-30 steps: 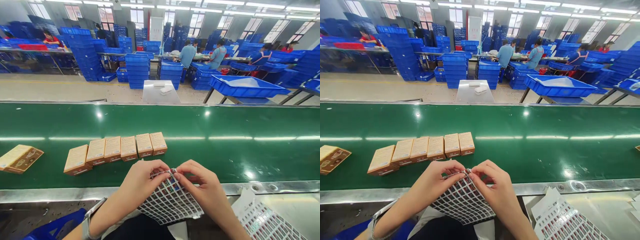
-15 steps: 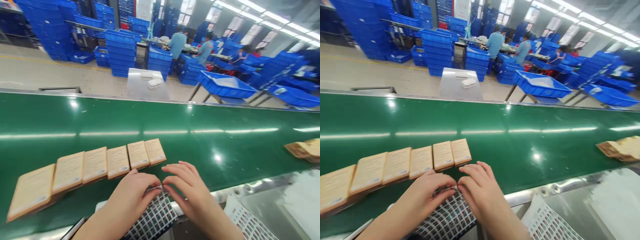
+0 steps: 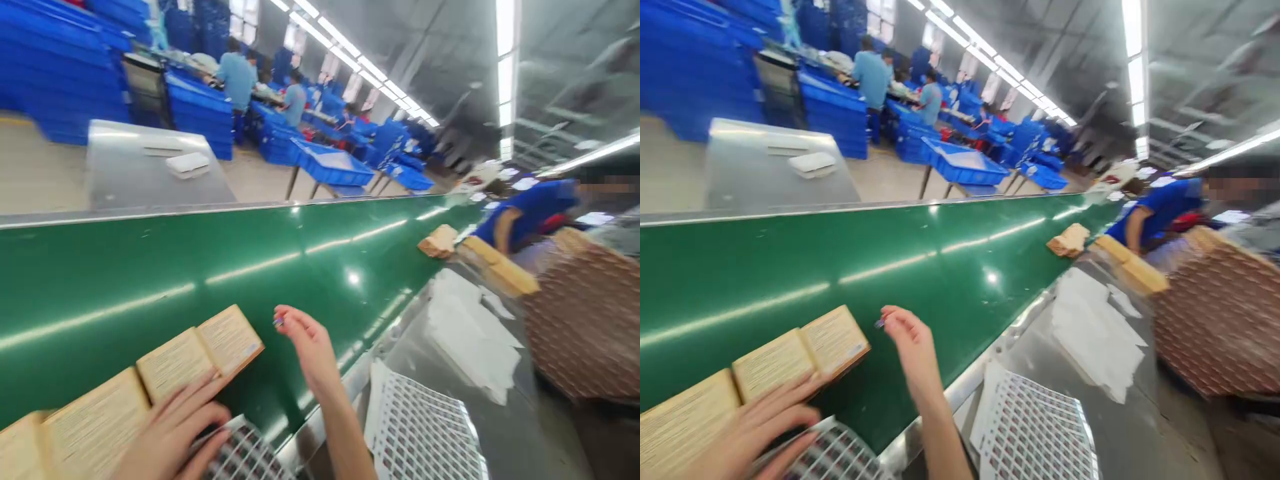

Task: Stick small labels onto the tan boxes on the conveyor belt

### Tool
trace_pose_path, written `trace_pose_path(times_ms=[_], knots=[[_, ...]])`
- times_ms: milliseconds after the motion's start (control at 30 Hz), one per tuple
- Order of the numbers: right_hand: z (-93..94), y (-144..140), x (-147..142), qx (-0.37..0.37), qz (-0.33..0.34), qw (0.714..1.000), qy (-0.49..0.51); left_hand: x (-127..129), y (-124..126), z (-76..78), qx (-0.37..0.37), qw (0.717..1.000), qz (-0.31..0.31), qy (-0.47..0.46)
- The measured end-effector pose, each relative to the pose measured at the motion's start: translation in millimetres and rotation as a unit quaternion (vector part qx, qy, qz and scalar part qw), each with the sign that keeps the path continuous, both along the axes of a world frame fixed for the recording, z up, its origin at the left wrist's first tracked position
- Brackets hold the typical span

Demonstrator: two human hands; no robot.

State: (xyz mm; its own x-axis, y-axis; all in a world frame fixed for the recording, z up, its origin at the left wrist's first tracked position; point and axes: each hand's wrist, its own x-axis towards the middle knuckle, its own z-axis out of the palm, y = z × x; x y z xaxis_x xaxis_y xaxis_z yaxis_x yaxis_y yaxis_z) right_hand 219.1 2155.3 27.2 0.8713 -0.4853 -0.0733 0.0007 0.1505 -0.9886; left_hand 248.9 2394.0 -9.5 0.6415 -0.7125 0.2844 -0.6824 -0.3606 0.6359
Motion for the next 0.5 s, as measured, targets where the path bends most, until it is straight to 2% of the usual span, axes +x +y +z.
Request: trace_pose_path(times_ms=[67, 167, 333, 500], knots=[[-15.2, -6, 14, 0.045, -0.014, 0.999, 0.022, -6, -19, 16.6, 0.089, 0.995, -0.038, -0.028], [-30.7, -7, 29, 0.069, 0.0, 0.996, 0.058, -9, -42, 22.6, 0.163, 0.984, -0.052, -0.046], [-32.4, 0, 32, 0.087, 0.037, 0.989, 0.112, -18, -57, 13.1, 0.177, 0.981, -0.041, -0.069], [-28.8, 2, 27, 0.035, 0.008, 0.992, 0.119, -22, -72, 8.3, 0.178, 0.981, -0.035, -0.072]])
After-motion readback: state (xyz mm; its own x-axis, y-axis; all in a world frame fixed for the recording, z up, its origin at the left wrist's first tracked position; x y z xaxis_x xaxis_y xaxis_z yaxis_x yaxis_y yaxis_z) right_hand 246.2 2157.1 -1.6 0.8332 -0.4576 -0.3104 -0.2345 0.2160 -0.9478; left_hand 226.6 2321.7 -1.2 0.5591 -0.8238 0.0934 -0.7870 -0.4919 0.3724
